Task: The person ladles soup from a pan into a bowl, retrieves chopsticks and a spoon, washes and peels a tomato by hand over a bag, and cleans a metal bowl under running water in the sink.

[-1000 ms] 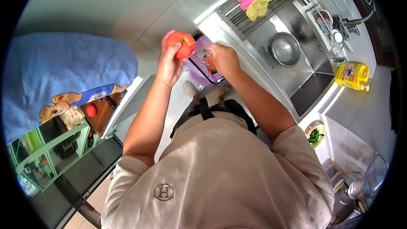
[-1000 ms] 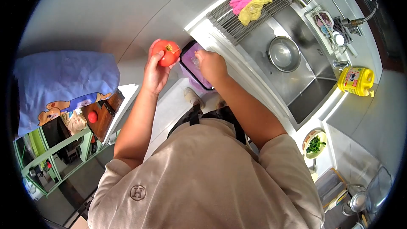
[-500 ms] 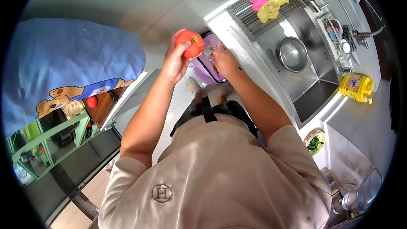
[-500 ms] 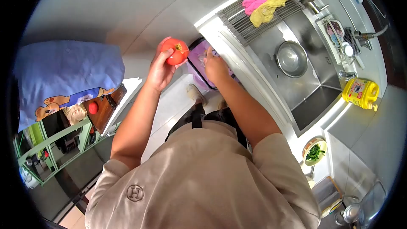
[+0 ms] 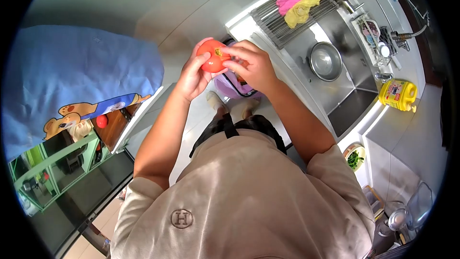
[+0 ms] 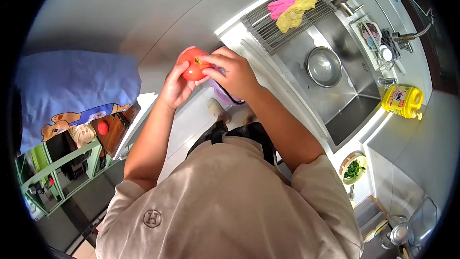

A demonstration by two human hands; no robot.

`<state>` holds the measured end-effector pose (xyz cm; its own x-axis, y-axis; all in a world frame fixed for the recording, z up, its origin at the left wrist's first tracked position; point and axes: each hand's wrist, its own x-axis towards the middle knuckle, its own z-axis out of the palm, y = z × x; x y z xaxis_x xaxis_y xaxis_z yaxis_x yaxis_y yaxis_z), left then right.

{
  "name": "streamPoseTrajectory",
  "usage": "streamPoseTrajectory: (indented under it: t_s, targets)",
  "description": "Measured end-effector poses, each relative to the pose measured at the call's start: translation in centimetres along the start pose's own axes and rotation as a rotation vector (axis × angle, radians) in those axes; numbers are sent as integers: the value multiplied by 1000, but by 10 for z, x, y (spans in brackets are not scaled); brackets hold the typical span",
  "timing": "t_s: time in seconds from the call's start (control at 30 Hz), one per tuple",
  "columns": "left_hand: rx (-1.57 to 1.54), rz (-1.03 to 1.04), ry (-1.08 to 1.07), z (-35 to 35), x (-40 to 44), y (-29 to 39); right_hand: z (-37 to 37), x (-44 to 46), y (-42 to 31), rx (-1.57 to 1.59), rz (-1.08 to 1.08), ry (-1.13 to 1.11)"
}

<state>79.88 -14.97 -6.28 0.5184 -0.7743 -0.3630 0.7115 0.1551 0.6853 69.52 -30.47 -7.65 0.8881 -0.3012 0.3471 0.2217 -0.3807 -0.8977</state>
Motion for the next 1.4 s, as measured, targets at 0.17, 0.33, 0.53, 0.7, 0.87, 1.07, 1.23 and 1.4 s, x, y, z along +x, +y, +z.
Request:
streamPoseTrajectory:
  t_s: [0.17,0.33,0.53,0.7,0.87,1.07,1.23,1.4]
  targets:
    - [77,-1,1,12,-3,3,-11,8,-4,-77,-80,-37]
    - [56,-13,11,14,-1,1,-12,9,-8,-95,-5,34]
    - [14,-110,-69,4,-6,-3,-19,13,-7,-136,-13,170]
    - [-126,-108,-214,-4,-10,-1,-25,2,-10,-166,-3,354]
    - [-135,-29,-234,-4,-10,0,5,-40,73,-338,133,63]
    - [-117,-5,-140,-9,-14,-5,-1,-12,9,13,164,197]
    - [-20,87,-126,2,-10,-10,0,-8,-22,237,320,126]
    - [-199,3,-244,-3,-11,-4,-14,-12,-7,546,557,211]
